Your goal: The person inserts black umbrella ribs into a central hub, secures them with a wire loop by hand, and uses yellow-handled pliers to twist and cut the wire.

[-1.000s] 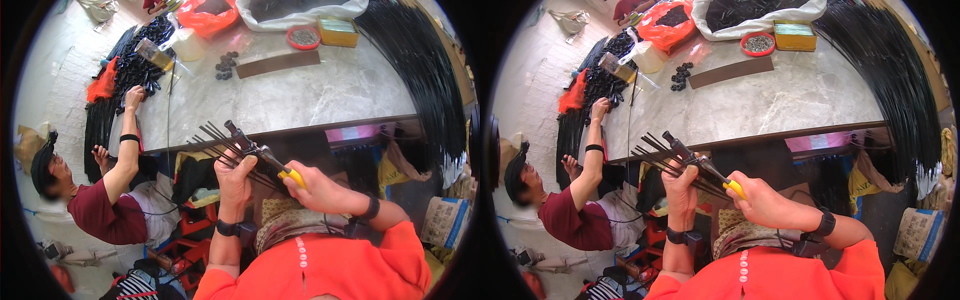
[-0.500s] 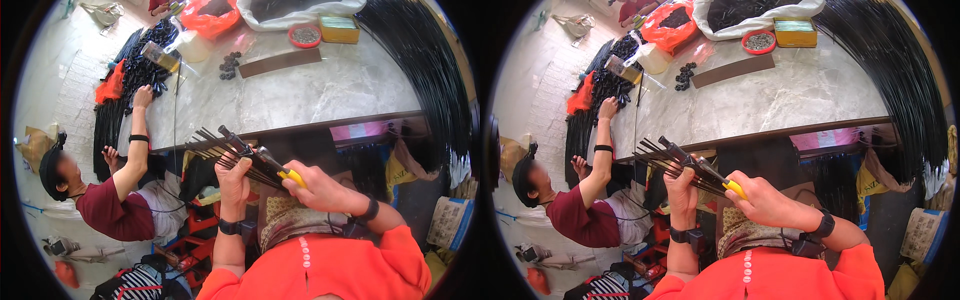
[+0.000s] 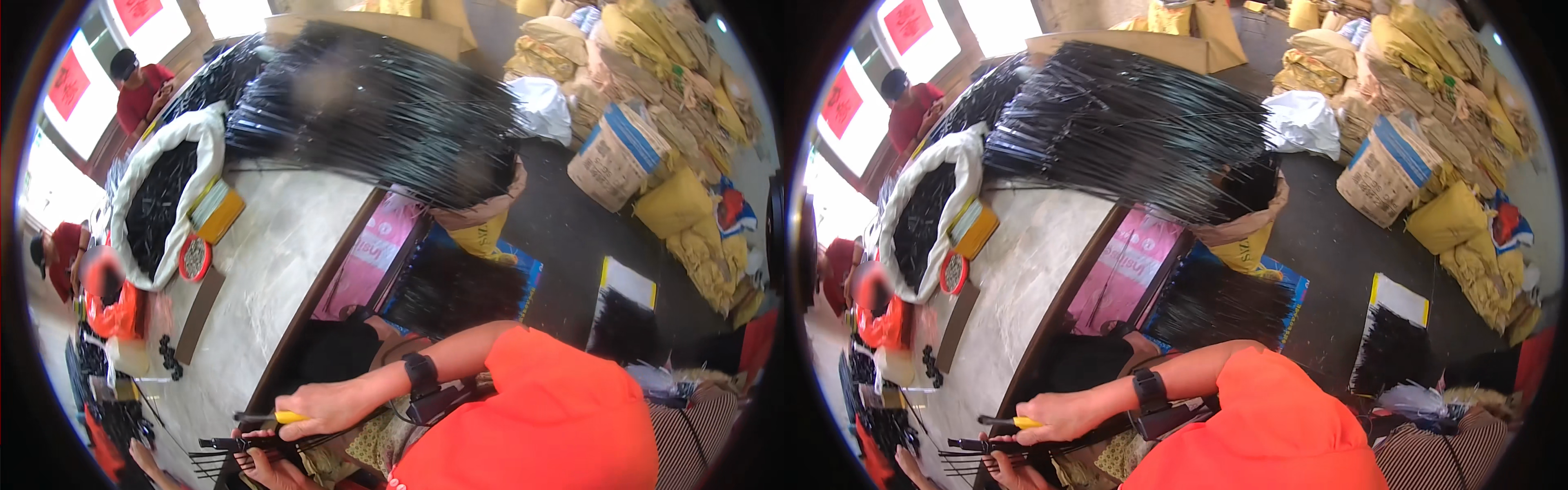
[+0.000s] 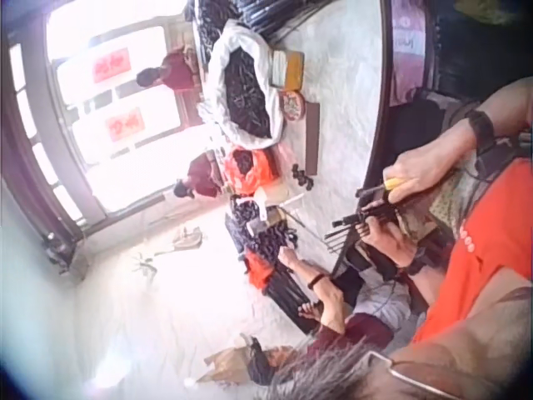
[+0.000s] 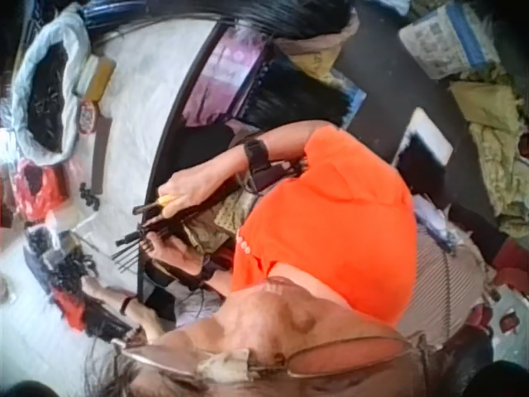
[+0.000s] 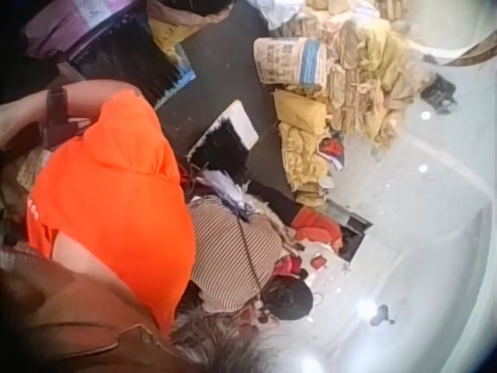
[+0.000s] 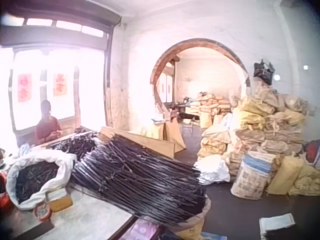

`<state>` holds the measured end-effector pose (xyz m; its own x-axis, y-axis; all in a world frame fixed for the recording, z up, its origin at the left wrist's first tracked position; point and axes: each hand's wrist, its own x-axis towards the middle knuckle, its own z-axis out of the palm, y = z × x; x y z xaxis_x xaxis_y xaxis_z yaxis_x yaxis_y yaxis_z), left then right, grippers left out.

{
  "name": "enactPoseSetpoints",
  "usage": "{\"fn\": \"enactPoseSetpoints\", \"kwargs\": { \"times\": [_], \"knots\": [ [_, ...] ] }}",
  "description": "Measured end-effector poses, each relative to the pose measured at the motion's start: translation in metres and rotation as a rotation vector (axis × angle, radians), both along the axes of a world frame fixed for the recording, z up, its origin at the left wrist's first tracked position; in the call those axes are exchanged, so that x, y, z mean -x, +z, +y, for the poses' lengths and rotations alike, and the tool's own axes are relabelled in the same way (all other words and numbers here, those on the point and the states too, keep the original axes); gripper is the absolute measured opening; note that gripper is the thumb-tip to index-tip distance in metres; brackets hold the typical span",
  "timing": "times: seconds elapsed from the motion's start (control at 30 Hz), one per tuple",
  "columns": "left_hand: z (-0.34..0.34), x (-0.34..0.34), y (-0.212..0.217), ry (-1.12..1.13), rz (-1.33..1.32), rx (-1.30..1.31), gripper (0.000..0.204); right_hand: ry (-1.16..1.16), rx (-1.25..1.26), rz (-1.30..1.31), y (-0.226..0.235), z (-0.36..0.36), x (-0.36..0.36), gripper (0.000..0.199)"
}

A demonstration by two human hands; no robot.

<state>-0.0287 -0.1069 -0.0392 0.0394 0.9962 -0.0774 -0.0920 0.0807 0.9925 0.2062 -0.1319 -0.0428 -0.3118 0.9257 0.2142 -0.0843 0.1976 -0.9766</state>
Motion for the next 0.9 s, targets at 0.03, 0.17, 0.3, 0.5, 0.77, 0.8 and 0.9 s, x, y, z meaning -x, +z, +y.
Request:
{"fn": "enactPoseSetpoints", "kwargs": {
  "times": [0.03,0.17,0.3,0.5,0.77,0.8,0.9],
  "knots": [
    [-0.002,-0.016,0.008,-0.004,0.021,-0.012,0.028,-0.053,0.002,-0.026,0.009,0.003,-0.016,0.048],
    [-0.003,-0.025,0.007,-0.008,-0.014,-0.045,0.026,-0.329,-0.076,-0.177,0.017,0.020,-0.050,0.057],
    [-0.014,-0.043,0.027,0.030,-0.037,-0.057,0.031,-0.586,-0.170,-0.445,0.019,0.045,-0.069,0.057],
    [-0.014,-0.036,0.031,-0.136,-0.265,-0.113,0.032,-0.962,-0.522,-0.919,0.002,0.089,-0.109,0.028],
    [-0.022,-0.028,0.025,-0.014,-0.260,-0.120,0.035,-1.023,-0.311,-1.428,-0.004,0.115,-0.125,0.049],
    [-0.023,-0.026,0.021,0.026,-0.263,-0.147,0.039,-1.019,-0.281,-1.469,0.000,0.115,-0.126,0.050],
    [-0.025,-0.026,0.029,0.030,-0.266,-0.165,0.040,-1.060,-0.374,-1.479,0.001,0.111,-0.121,0.050]
  ]
}}
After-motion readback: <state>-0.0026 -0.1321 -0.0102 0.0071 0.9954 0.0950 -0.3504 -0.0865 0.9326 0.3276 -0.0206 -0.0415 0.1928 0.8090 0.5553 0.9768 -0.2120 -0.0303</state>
